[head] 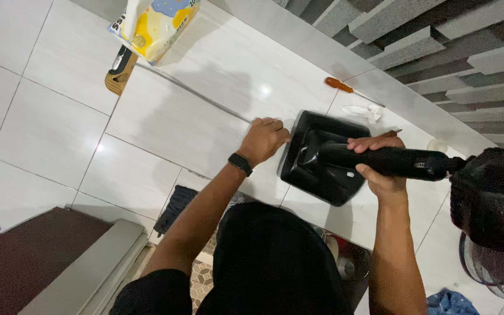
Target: The person assembles a black table fan by attaching the base, motor housing, front grille, fan blades, and rear grille. They secure the components by hand and then plug the fan into a wall outlet.
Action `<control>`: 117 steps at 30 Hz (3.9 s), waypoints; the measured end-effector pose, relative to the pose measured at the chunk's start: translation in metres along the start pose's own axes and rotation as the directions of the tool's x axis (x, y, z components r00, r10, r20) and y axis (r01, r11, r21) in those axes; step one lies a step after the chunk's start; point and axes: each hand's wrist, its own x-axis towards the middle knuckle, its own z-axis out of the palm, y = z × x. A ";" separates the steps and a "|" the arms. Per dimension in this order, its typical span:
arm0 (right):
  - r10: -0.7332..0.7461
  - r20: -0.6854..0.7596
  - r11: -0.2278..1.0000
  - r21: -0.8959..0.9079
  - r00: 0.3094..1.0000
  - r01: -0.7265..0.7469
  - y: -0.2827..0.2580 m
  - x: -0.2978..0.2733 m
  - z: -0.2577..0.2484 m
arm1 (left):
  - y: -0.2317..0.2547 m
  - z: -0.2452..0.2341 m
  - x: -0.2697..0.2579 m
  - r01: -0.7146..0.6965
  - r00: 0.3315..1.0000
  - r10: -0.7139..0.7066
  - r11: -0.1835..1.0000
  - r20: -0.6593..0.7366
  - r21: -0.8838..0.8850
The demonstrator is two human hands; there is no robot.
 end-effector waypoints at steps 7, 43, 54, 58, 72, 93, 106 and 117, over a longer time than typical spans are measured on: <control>-0.013 -0.002 0.998 0.054 1.000 0.013 -0.007 -0.001 0.000 | 0.012 0.018 -0.007 -0.441 0.870 0.229 0.758 -0.438 -0.481; -0.015 0.150 1.000 -0.002 0.989 0.015 -0.013 -0.004 -0.025 | 0.010 -0.007 0.060 0.022 0.920 0.334 0.475 0.203 -0.880; 0.010 0.167 1.000 -0.021 0.986 -0.006 -0.014 -0.001 -0.025 | 0.019 -0.016 0.058 0.064 0.947 0.194 0.667 0.256 -0.742; 0.024 0.135 0.999 -0.033 0.991 -0.019 -0.016 -0.003 -0.023 | 0.016 -0.013 0.058 0.026 0.942 0.240 0.644 0.234 -0.765; 0.028 0.184 0.988 -0.157 0.983 0.001 -0.019 -0.005 -0.016 | 0.023 -0.003 0.060 0.014 0.962 0.184 0.704 0.201 -0.710; -0.065 -0.203 0.971 -0.238 0.977 0.015 -0.002 -0.044 0.002 | 0.047 0.030 0.046 -0.152 0.988 0.105 0.803 -0.113 -0.576; 0.063 -0.222 0.997 -0.036 0.973 -0.072 0.011 -0.054 0.000 | 0.118 0.016 -0.027 0.343 0.935 -0.349 0.935 -0.055 -0.092; 0.399 -0.258 0.256 -0.890 0.880 -0.377 -0.005 -0.046 -0.018 | 0.120 0.001 0.045 -0.350 0.936 0.338 0.873 0.098 0.340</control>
